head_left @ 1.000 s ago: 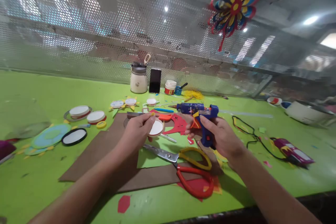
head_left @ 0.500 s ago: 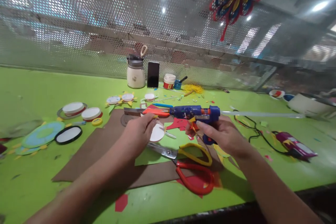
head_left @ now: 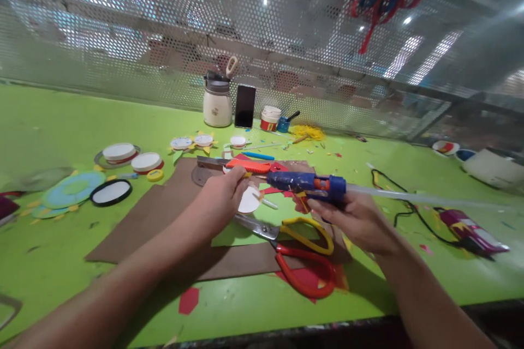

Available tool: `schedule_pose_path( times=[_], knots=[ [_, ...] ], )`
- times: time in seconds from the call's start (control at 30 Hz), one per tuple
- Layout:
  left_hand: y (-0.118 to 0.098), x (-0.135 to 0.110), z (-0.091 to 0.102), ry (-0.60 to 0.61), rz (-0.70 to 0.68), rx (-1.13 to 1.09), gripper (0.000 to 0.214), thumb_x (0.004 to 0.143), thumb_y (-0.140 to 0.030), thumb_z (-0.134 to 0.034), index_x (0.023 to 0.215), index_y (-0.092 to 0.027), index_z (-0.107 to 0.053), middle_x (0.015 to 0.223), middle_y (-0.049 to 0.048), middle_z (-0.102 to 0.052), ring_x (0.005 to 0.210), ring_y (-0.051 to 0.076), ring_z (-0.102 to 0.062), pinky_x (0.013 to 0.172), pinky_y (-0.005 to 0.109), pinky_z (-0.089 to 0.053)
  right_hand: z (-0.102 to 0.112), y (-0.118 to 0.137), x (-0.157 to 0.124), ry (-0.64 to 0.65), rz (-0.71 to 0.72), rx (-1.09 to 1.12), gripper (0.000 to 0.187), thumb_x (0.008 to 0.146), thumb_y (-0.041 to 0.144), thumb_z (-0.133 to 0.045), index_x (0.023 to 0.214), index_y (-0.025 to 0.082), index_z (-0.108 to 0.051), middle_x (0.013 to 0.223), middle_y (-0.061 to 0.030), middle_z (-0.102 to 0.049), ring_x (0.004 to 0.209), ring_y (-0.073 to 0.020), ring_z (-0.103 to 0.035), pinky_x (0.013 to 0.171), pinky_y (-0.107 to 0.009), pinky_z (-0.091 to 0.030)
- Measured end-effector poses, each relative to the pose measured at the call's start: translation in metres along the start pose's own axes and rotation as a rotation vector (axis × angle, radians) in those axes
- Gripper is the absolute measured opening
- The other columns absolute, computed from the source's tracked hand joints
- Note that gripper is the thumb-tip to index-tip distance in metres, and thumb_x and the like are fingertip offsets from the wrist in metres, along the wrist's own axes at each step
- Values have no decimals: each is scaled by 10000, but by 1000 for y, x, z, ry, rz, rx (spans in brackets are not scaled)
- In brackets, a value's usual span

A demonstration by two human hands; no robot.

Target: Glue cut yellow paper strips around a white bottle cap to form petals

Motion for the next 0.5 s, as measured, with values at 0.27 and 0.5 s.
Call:
schedule_pose_path(
  times=[0.27,0.5],
  knots=[
    [3,7,1,-38,-155,-60,249,823,-307,-446,741,-176,-642,780,60,-642,739,185,-583,653,260,-406,9,11,1,78,187,-456,261,892,394,-551,824,198,-709,742,-49,-699,614,-176,-604,571,-269,-485],
    [1,6,-2,12,-134,-27,267,808,-297,-455,703,-179,-670,715,45,-613,678,174,-563,593,253,-374,6,12,5,89,232,-525,217,901,323,-540,799,191,-678,751,-32,-690,631,-158,-602,593,-242,-455]
  ],
)
Point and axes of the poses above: each hand's wrist, its own x-axis towards the middle knuckle, its own z-axis out of the back of the hand, y = z × x, the point moved 3 cm from there along x, towards the middle knuckle
